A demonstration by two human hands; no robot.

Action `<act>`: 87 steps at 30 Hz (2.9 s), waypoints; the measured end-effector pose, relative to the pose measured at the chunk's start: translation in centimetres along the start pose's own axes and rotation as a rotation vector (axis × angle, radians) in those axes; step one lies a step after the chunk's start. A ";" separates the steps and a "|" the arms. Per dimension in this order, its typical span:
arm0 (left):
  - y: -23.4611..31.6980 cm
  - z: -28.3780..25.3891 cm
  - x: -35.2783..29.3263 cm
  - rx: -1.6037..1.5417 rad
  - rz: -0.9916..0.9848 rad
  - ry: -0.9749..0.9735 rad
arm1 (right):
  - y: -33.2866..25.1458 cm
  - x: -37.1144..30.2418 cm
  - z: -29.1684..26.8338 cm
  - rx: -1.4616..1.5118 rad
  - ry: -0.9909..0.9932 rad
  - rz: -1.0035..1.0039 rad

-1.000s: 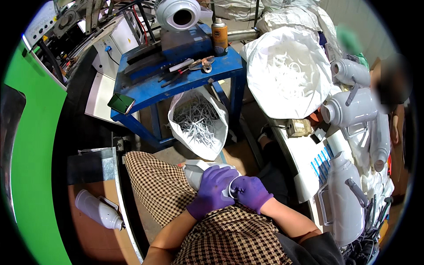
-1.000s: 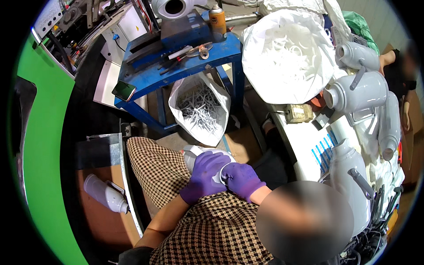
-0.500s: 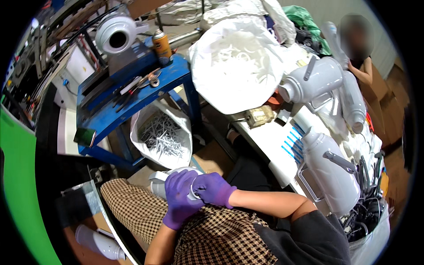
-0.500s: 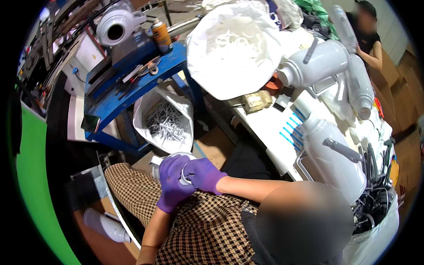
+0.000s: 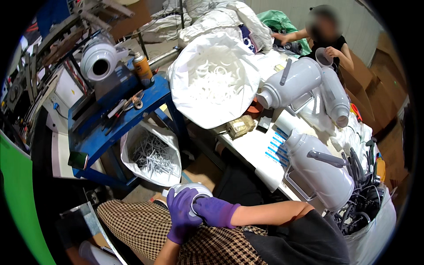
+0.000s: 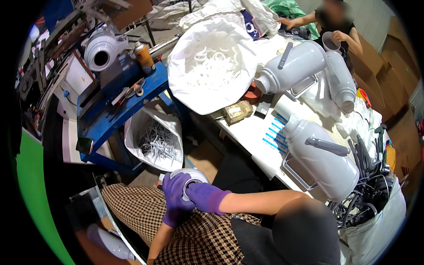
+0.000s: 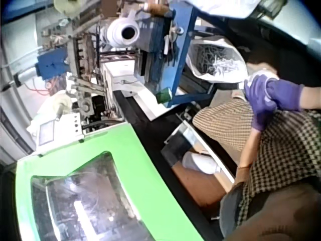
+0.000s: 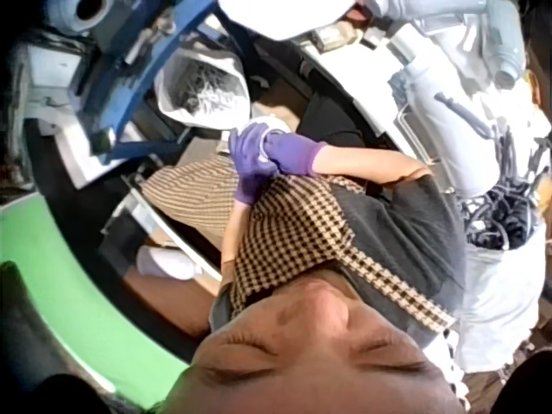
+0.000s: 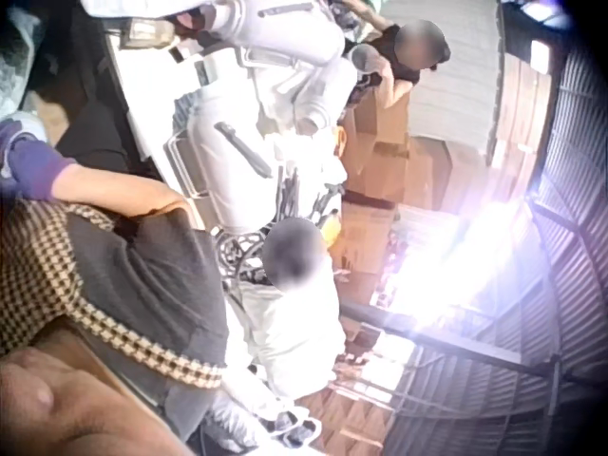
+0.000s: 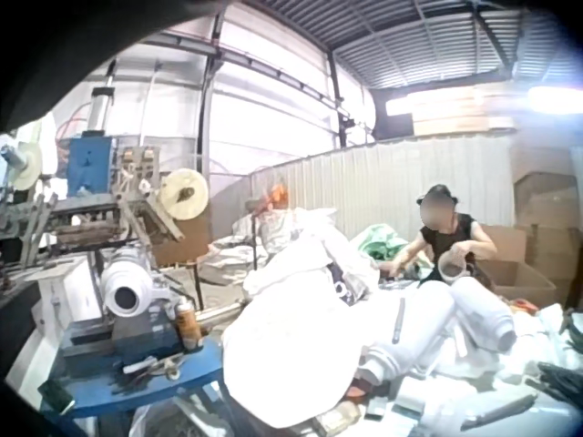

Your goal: The person assembles white plastic containers by inserting a metal handle into the top rim and attaching a black wire loop. They repeatedly pick up containers, insert the handle, and attach the wire loop before placing the finished units on a nearby table.

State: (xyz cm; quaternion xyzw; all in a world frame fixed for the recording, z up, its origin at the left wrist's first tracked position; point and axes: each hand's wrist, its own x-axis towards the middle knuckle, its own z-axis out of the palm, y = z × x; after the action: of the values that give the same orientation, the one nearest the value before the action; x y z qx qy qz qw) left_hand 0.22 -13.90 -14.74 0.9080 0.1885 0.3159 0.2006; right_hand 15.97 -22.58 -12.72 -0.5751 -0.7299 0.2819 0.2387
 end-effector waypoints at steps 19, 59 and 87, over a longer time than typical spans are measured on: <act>6.5 0.5 6.5 0.647 1.360 -0.316 | 15.0 -14.6 -10.4 -0.474 1.018 0.616; 2.7 -4.8 0.5 -0.762 -0.182 0.023 | 8.9 0.0 -21.3 0.643 1.218 0.266; -5.1 -21.6 18.7 0.823 -0.059 0.408 | -0.5 3.7 -16.8 0.359 0.420 -0.591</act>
State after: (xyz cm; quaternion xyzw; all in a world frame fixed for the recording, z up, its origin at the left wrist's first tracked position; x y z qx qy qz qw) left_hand -1.26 4.53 7.69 0.8256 0.3596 0.3813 -0.2089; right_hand 26.05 -16.80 -0.07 -0.3347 -0.7385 0.2005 0.5499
